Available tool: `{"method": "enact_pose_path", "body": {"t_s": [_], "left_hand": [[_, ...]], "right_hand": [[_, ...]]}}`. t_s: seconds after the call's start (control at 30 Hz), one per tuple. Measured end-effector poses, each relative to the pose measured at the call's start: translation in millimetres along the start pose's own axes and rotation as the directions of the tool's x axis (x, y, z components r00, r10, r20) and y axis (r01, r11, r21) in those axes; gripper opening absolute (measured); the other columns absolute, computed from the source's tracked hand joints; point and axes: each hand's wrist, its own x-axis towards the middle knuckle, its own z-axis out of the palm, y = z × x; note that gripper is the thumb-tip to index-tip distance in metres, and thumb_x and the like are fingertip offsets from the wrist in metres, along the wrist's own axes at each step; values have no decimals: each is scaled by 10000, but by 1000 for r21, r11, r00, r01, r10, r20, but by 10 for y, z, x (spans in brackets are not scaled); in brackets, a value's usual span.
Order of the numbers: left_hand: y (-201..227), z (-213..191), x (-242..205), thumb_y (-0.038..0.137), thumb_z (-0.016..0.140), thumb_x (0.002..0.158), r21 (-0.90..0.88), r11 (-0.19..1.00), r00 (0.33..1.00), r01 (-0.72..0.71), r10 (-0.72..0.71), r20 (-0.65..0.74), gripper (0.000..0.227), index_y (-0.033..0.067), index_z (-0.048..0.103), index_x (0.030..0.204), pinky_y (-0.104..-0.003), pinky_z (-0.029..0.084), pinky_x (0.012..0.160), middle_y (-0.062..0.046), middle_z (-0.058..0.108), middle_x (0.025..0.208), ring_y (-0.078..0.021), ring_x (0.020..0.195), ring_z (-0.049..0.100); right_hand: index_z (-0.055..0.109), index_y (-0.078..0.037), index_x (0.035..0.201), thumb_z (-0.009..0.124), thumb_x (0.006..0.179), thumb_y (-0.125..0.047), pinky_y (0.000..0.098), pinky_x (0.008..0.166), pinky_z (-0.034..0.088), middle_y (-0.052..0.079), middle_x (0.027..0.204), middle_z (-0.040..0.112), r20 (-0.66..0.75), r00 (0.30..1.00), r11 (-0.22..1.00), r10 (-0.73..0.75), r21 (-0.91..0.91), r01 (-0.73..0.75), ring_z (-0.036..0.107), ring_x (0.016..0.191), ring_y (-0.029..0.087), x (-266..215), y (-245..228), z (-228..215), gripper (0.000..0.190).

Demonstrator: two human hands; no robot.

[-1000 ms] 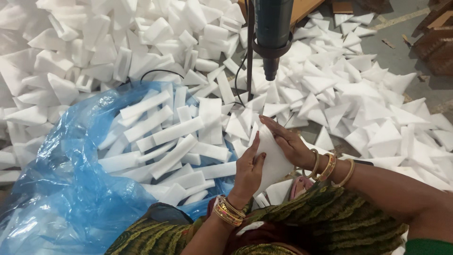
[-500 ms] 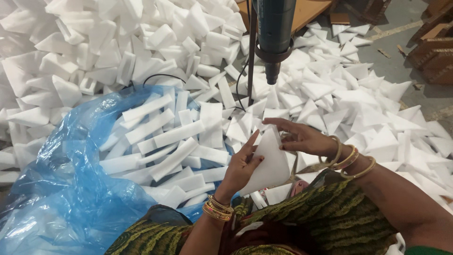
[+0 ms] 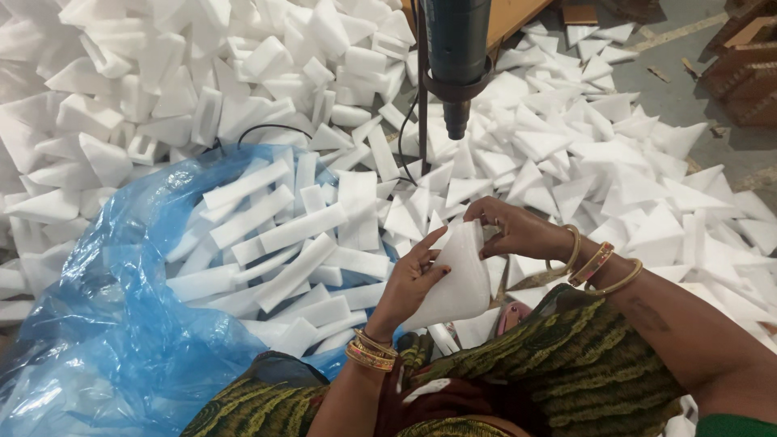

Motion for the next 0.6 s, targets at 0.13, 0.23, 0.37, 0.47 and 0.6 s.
{"method": "enact_pose_path", "body": {"t_s": [0.13,0.23,0.37,0.47,0.6], "left_hand": [[-74,-26,42,8,618,985,-41,998,999,45,-45,4,639,90,436,1592,-288,538,909,-139,699,1201,-121,1013,646],[-27,-80,26,-10,656,939,47,998,998,46,-48,47,674,124,443,1564,-305,550,927,-134,696,1224,-148,1047,669],[80,-37,-1,5,732,879,347,937,996,33,-4,-84,648,164,533,1474,-304,559,901,-119,707,1244,-159,1102,663],[77,16,-28,43,746,873,605,796,987,-11,106,-121,513,165,635,1359,-346,557,865,-91,735,1186,-244,966,714],[-60,46,-5,15,731,859,803,524,897,-283,441,28,414,111,687,1260,-408,523,925,-81,731,1145,-298,1096,665]], "right_hand": [[527,-150,1254,837,730,-28,354,994,573,49,1238,581,-1,997,997,71,-13,-71,587,1213,182,38,13,-16,620],[544,-118,1266,815,755,-16,346,993,580,72,1261,575,0,1000,997,-17,70,17,574,1237,173,52,75,-14,587],[471,-84,1464,705,864,-40,310,1013,550,128,1302,650,58,998,871,-19,491,-12,636,1186,187,57,146,-39,646],[437,-49,1482,605,893,-109,293,913,590,29,1390,633,-1,999,752,-35,659,27,669,1162,151,34,148,-73,615],[571,-18,1426,632,952,-173,294,725,599,140,1108,716,-22,971,893,239,397,-211,693,891,170,67,26,38,502]]}}
